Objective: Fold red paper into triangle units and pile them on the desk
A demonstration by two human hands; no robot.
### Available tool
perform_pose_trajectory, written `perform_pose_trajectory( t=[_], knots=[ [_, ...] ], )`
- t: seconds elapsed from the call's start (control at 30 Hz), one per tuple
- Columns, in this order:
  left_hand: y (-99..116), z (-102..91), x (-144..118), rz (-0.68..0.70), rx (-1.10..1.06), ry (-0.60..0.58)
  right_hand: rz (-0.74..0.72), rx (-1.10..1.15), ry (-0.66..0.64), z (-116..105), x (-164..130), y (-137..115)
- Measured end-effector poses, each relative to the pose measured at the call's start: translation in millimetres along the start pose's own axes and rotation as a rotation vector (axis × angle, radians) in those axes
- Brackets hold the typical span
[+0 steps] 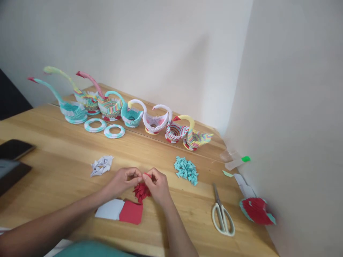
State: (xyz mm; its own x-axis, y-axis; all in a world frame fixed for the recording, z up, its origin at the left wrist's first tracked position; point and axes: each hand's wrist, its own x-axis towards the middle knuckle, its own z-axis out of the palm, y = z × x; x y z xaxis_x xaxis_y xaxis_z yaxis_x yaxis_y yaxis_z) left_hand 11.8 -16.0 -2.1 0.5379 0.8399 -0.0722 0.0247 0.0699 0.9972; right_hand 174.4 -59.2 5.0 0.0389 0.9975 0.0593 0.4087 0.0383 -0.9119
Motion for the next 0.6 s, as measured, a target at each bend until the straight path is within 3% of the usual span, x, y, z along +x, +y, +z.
perform_pose_trajectory(
  t=[0.17,0.37,0.6],
  knots=[
    [-9,2.9,1,0.046,0.097,-0.011,-0.169,-0.171,0.086,2,1,2],
    [-13,0.3,3,0.058,0.243,0.03,-0.214,-0.262,0.015,1,4,10],
    [-11,2.5,0,0.094,0.359,0.033,-0.393,-0.412,0.077,2,1,9]
  ],
)
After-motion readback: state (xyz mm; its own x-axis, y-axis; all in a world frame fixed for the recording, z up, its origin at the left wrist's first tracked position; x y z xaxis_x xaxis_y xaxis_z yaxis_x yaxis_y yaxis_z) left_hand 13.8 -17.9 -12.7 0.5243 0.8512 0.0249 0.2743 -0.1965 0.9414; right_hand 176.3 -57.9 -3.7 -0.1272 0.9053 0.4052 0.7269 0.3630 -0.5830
